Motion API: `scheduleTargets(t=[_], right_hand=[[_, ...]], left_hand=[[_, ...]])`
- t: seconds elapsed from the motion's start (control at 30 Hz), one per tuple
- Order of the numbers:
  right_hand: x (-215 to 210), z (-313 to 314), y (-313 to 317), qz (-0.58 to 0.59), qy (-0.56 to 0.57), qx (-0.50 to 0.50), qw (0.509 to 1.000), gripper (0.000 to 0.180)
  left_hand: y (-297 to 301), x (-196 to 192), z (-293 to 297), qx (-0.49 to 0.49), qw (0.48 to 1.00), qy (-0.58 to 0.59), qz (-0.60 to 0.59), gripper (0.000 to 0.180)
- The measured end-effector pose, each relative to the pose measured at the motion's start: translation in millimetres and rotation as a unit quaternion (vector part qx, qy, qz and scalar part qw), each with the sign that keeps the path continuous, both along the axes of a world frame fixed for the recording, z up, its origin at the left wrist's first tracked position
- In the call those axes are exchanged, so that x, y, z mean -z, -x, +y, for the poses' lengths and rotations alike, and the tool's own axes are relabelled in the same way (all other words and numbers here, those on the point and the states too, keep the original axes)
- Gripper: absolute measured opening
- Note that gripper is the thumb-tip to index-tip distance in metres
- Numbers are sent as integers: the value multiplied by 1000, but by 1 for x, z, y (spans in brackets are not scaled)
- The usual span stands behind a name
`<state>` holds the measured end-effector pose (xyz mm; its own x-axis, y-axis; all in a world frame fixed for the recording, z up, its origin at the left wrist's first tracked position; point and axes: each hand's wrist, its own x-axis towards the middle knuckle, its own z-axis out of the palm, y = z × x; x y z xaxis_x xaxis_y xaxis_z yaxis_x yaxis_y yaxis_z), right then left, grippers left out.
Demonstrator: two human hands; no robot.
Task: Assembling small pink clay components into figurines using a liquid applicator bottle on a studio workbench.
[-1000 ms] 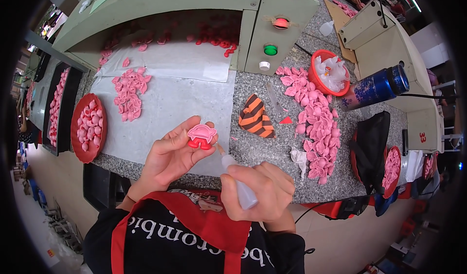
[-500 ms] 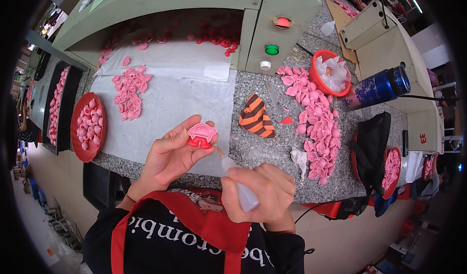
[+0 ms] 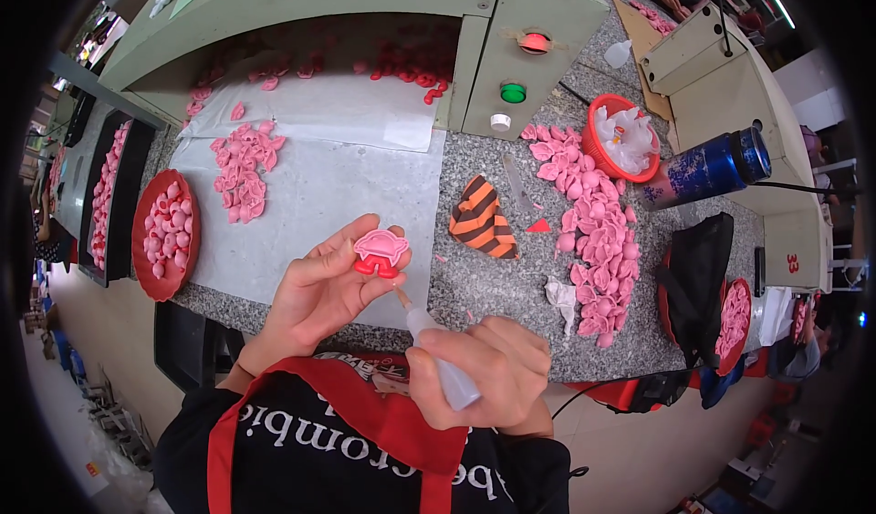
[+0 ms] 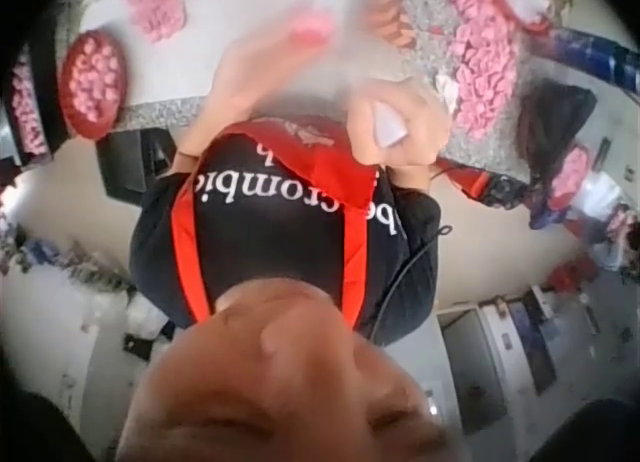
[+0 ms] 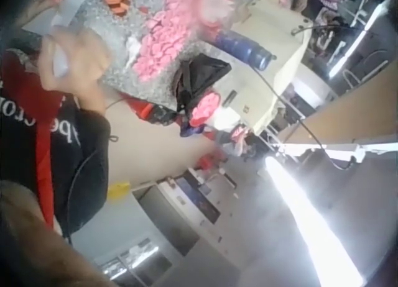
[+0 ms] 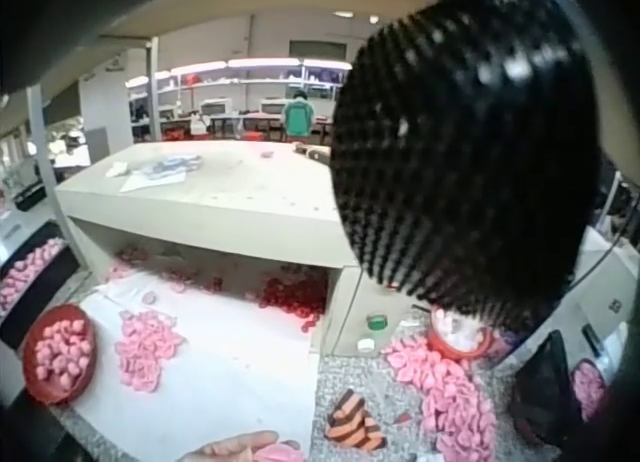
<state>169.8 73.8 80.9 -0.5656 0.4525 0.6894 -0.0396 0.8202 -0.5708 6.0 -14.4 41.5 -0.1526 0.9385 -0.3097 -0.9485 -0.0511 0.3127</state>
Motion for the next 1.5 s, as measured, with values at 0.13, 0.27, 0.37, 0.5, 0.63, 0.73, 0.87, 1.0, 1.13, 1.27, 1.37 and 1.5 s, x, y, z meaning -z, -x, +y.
scheduleTargets(t=[0.13,0.27,0.37,0.5,0.63,0.73,0.87,1.0,1.13,1.27,1.37,1.5], right_hand=[[1,-2,2,-4,0,-10,1000,27],[3,-2,4,-1,-9,-10,1000,27],[4,-2,5,0,-10,-10,1000,27],[3,-2,6,4,-11,-13,1000,27],[2,-2,9,-7,-6,-25,1000,27],[1,-2,11,-8,-11,-28,1000,28],[0,-2,12,-2,-10,-32,999,28],[2,-1,14,-9,-16,-32,999,28],[1,0,13,-1,-18,-17,1000,28],[-1,0,6,0,-11,-5,1000,27],[-2,-1,3,-4,-4,-3,1000,26],[-4,-1,0,-5,-6,2,1000,26]], left_hand=[[0,2,-1,1,1000,-4,6,34],[-1,2,-1,0,1000,-2,10,34],[-1,0,-2,1,1000,3,31,35],[-1,-1,-1,7,999,5,37,35],[-2,-1,-2,11,999,6,31,35],[-2,-2,-2,12,999,11,34,35],[-2,-2,-3,15,999,14,34,34],[-1,0,-2,20,999,11,35,33],[-1,-1,-2,16,999,9,39,34],[-1,-1,-2,11,999,3,34,35],[-1,1,-2,12,999,6,31,35],[0,-1,-1,14,1000,5,12,34]])
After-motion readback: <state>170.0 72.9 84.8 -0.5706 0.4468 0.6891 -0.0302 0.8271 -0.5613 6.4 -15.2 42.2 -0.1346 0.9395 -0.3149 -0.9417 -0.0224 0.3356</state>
